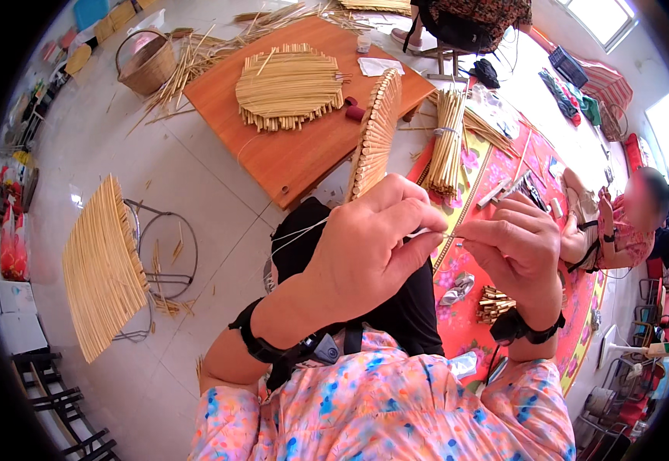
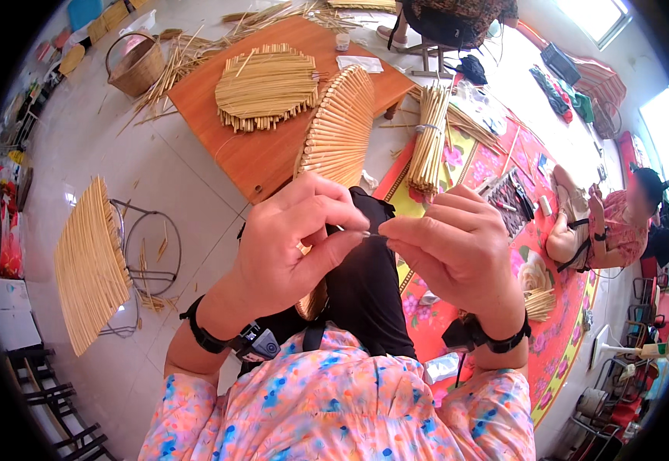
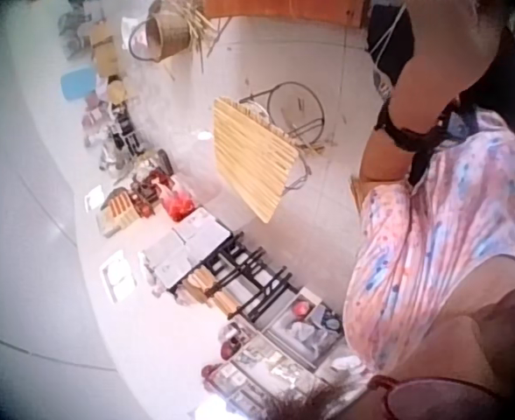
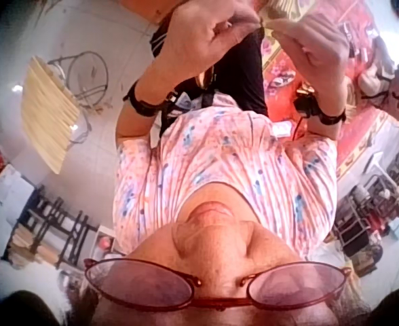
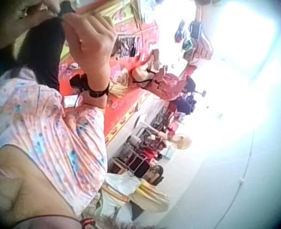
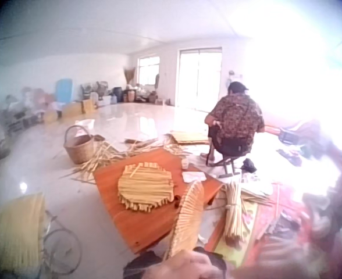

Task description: The person sews together thin bamboo slats to form circular items, using a long needle and white thread, then trims the excess thread with scissors.

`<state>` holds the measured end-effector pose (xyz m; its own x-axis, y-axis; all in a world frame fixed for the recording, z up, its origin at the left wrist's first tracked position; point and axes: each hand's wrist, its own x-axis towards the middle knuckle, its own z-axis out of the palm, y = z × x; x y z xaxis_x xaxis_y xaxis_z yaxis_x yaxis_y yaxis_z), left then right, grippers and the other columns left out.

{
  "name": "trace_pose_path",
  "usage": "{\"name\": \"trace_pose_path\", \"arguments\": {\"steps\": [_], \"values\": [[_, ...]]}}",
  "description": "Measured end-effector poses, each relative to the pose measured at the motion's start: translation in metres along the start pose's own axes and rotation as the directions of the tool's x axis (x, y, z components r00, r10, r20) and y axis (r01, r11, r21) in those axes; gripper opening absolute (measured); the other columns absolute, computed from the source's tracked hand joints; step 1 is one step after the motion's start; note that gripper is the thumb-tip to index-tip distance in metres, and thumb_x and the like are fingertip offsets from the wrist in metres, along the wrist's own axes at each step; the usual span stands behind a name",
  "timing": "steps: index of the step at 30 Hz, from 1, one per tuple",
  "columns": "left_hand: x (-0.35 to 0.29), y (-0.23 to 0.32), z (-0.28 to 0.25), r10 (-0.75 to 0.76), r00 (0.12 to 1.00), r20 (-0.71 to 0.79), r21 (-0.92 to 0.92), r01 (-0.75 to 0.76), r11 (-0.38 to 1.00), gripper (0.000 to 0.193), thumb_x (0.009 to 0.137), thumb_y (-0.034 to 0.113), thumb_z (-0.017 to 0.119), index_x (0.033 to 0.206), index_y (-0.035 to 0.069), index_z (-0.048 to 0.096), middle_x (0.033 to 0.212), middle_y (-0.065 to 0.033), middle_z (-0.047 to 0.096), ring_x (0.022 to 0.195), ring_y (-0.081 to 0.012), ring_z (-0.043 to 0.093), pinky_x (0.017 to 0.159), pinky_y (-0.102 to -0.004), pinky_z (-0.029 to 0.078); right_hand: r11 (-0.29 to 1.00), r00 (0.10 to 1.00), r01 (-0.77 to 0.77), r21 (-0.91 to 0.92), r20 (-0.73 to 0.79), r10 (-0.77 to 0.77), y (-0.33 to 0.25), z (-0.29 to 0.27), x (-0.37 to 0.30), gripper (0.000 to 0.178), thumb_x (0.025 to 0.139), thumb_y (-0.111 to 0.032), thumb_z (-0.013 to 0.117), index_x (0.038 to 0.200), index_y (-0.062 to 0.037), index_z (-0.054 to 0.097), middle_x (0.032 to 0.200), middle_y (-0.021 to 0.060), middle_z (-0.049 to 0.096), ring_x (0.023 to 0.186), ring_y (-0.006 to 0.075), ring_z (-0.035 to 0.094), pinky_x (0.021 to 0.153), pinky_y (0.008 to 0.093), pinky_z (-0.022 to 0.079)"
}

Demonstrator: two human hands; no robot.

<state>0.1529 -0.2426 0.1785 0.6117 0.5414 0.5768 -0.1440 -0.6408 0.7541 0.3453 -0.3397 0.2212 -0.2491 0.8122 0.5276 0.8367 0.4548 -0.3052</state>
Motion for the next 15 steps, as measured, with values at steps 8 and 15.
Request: {"name": "trace_pose_path", "arguments": {"steps": [8, 15], "values": [[-0.009, -0.003, -0.023, -0.246, 0.965, 0.087, -0.293, 0.261, 0.92, 0.001, 0.089, 0.001, 0.054, 0.089, 0.002, 0.054, 0.089, -0.0043, 0.059, 0.055, -0.0033, 0.042, 0.052, -0.0189, 0.037, 0.994, 0.975, 0.088, 0.059, 0.2, -0.098, 0.005, 0.011, 0.01, 0.017, 0.069, -0.008, 0.075, 0.085, -0.0098, 0.069, 0.057, 0.0015, 0.046, 0.055, 0.0204, 0.049, 0.056, 0.0343, 0.04], [-0.013, 0.012, -0.063, -0.393, 0.915, 0.093, -0.066, 0.399, 0.915, 0.004, 0.09, 0.007, 0.057, 0.09, 0.003, 0.058, 0.065, 0.0009, 0.05, 0.055, -0.0049, 0.046, 0.051, -0.0222, 0.037, 0.986, 0.956, 0.092, -0.139, 0.291, -0.048, 0.006, 0.014, 0.018, 0.015, 0.069, -0.009, 0.071, 0.083, -0.0094, 0.067, 0.058, 0.0024, 0.046, 0.059, 0.0216, 0.053, 0.058, 0.0366, 0.041]]}}
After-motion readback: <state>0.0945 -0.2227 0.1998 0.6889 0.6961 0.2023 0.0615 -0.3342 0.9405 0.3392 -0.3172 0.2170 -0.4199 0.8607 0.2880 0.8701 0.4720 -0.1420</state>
